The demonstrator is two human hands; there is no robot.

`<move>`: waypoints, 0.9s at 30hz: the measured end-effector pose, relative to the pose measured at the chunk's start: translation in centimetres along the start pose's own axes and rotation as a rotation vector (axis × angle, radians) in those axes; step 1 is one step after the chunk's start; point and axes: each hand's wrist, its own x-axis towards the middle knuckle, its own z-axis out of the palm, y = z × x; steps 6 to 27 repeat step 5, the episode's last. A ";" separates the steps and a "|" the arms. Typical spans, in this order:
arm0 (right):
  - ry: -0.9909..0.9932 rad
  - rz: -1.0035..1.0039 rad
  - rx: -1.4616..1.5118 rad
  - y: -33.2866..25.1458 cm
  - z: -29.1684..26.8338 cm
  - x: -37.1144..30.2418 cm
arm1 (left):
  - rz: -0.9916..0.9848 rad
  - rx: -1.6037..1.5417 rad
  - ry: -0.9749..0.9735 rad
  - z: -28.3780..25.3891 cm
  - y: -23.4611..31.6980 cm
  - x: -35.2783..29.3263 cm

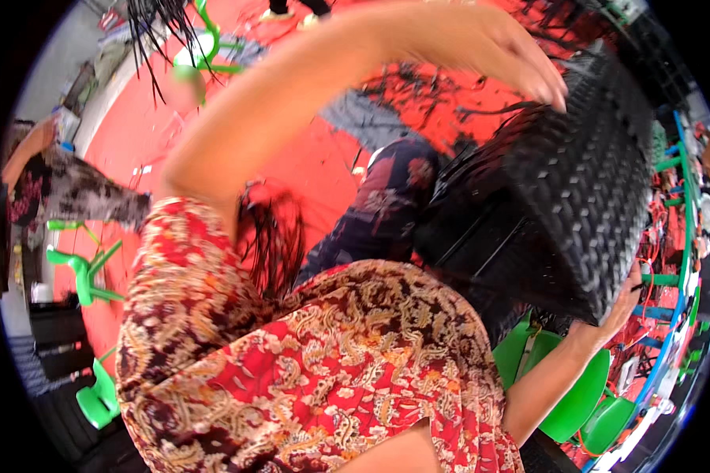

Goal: The person weaves black plastic strips onto a furniture frame by hand, pulling the strips through the existing weave and securing them.

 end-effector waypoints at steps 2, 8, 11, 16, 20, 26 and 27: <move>-0.063 0.044 0.064 1.6 -1.6 1.1 | -0.094 -0.142 0.184 -1.9 0.1 -6.9; 0.006 0.011 0.127 3.7 -2.8 1.1 | -0.266 -0.180 0.357 -2.7 -3.9 -14.6; 0.006 0.011 0.127 3.7 -2.8 1.1 | -0.266 -0.180 0.357 -2.7 -3.9 -14.6; 0.006 0.011 0.127 3.7 -2.8 1.1 | -0.266 -0.180 0.357 -2.7 -3.9 -14.6; 0.006 0.011 0.127 3.7 -2.8 1.1 | -0.266 -0.180 0.357 -2.7 -3.9 -14.6; 0.006 0.011 0.127 3.7 -2.8 1.1 | -0.266 -0.180 0.357 -2.7 -3.9 -14.6; 0.006 0.011 0.127 3.7 -2.8 1.1 | -0.266 -0.180 0.357 -2.7 -3.9 -14.6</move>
